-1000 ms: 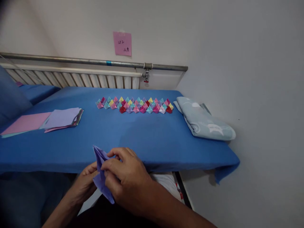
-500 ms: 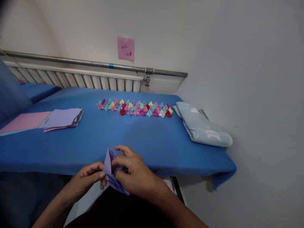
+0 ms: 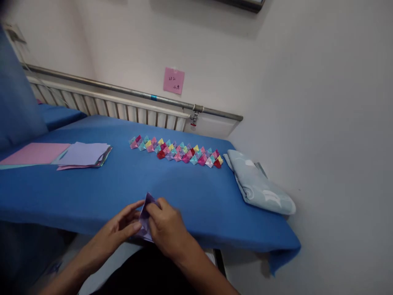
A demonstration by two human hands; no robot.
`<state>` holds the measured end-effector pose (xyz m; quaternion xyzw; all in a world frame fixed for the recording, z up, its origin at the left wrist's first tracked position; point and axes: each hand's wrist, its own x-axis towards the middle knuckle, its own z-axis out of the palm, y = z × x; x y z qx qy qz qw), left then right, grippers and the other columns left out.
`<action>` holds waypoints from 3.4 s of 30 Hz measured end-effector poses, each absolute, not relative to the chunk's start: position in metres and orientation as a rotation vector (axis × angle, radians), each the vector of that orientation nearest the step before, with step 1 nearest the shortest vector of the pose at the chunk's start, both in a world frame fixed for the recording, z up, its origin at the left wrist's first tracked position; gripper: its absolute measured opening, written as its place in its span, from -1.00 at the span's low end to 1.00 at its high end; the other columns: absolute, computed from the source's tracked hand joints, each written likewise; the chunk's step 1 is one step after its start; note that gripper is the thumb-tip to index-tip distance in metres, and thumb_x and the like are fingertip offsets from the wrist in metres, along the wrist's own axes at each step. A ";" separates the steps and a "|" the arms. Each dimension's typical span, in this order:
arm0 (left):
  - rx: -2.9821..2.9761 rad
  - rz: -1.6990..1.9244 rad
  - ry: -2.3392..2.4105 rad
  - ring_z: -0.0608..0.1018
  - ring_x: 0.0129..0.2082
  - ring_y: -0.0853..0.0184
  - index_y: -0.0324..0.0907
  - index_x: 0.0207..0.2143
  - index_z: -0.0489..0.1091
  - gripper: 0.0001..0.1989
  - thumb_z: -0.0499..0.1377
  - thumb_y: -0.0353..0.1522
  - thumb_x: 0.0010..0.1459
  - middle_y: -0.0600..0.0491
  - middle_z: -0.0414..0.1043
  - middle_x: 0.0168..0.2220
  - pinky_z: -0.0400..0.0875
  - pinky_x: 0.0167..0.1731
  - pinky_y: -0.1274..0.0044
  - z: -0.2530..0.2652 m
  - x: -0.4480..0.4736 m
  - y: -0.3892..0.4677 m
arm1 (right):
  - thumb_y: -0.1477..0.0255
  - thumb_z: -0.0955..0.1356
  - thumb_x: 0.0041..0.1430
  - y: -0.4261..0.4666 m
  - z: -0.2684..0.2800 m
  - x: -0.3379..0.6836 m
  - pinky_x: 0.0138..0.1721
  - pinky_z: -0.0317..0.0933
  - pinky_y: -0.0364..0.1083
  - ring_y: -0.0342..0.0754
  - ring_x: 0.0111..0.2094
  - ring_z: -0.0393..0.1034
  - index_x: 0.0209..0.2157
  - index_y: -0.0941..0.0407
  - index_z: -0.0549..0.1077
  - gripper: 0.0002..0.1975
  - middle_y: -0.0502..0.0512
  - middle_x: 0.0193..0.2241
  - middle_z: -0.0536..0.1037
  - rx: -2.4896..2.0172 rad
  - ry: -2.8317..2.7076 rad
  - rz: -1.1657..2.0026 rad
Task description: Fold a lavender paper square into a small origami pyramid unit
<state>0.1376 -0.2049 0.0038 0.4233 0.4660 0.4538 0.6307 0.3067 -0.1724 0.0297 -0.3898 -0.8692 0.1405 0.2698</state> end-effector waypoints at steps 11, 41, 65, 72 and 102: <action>1.084 1.179 1.336 0.43 -0.53 0.37 -0.19 -0.06 0.29 -0.62 0.08 -0.26 0.05 0.12 0.36 -0.41 0.42 -0.52 0.50 0.000 0.157 -0.200 | 0.67 0.21 0.16 -0.171 0.013 0.306 -0.13 0.30 -0.02 0.01 -0.10 0.32 0.17 0.04 0.23 -0.45 0.23 -0.05 0.36 -0.807 -2.277 -0.004; 1.330 1.192 1.483 0.55 -0.35 0.27 -0.12 -0.06 0.35 -0.63 0.09 -0.39 0.02 0.03 0.51 -0.28 0.44 -0.36 0.47 -0.005 0.159 -0.206 | 0.67 0.20 0.10 -0.165 -0.003 0.315 -0.14 0.36 -0.08 -0.04 -0.17 0.46 0.02 0.09 0.41 -0.54 0.16 -0.18 0.55 -0.929 -2.214 0.373; 0.749 1.100 1.146 0.42 -0.51 0.41 -0.22 -0.43 0.40 -0.69 0.29 -0.16 -0.11 0.10 0.42 -0.51 0.29 -0.46 0.57 0.006 0.142 -0.203 | 0.55 0.21 0.15 -0.170 -0.008 0.322 -0.24 0.37 -0.08 -0.07 -0.20 0.44 0.06 0.06 0.34 -0.57 0.14 -0.15 0.52 -0.932 -1.831 0.912; 1.043 1.052 1.196 0.33 -0.49 0.41 -0.18 -0.51 0.36 -0.77 0.23 -0.19 -0.03 0.15 0.31 -0.55 0.22 -0.44 0.58 0.011 0.140 -0.207 | 0.36 0.35 0.08 -0.174 0.023 0.315 -0.25 0.28 -0.11 -0.08 -0.29 0.41 -0.20 0.12 0.50 -0.77 0.06 -0.31 0.56 -1.183 -1.738 1.304; 0.932 0.852 1.055 0.37 -0.52 0.44 -0.20 -0.46 0.41 -0.72 0.25 -0.15 -0.04 0.16 0.36 -0.53 0.23 -0.44 0.57 0.008 0.126 -0.202 | 0.30 0.34 0.05 -0.171 0.014 0.315 -0.41 0.05 -0.18 -0.20 -0.50 0.16 -0.51 0.14 0.40 -0.80 -0.08 -0.57 0.33 -1.211 -1.657 1.596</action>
